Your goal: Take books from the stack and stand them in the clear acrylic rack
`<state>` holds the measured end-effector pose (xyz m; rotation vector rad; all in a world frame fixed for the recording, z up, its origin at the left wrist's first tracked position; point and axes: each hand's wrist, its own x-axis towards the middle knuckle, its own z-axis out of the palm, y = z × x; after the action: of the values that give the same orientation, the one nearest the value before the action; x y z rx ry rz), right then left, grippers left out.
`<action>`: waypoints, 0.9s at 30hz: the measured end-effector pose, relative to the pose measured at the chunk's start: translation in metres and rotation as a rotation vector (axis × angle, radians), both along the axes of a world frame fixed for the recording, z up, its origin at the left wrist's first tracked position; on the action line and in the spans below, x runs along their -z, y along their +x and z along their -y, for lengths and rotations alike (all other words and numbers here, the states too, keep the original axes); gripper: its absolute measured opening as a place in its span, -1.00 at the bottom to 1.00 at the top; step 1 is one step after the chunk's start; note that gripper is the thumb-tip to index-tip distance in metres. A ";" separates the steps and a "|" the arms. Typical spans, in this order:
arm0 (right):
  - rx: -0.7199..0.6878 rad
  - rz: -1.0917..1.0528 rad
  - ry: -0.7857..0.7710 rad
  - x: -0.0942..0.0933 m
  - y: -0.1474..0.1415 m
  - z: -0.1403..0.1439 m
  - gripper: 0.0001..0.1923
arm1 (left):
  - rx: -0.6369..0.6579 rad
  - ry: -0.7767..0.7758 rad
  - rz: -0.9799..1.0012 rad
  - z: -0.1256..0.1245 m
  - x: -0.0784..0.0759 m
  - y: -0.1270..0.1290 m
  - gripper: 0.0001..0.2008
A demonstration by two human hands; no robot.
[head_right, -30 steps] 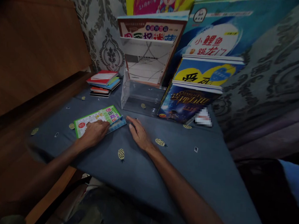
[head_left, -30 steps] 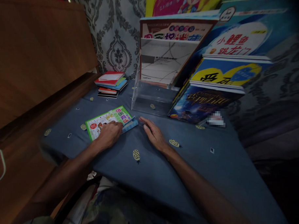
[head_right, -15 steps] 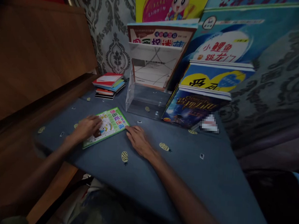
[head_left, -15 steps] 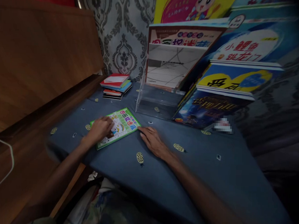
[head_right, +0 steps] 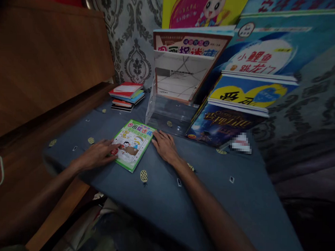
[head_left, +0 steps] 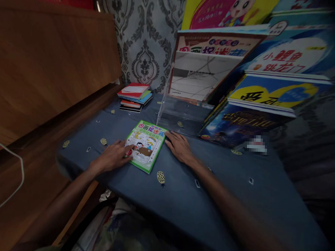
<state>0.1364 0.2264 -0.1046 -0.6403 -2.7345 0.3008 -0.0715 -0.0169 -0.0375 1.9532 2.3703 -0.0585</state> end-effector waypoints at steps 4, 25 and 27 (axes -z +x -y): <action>-0.004 -0.050 -0.020 0.008 0.000 -0.002 -0.49 | 0.198 -0.015 0.094 0.007 0.001 -0.004 -0.46; -0.134 -0.079 -0.132 -0.006 0.025 0.066 -0.54 | 0.342 0.124 0.290 0.001 -0.001 0.007 -0.68; -0.153 -0.090 -0.146 -0.008 0.027 0.074 -0.54 | 0.338 0.108 0.285 0.001 -0.004 0.008 -0.67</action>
<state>0.1632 0.1528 -0.0964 -0.4420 -2.6973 0.5552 -0.0631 -0.0183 -0.0331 2.2177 1.8880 0.3142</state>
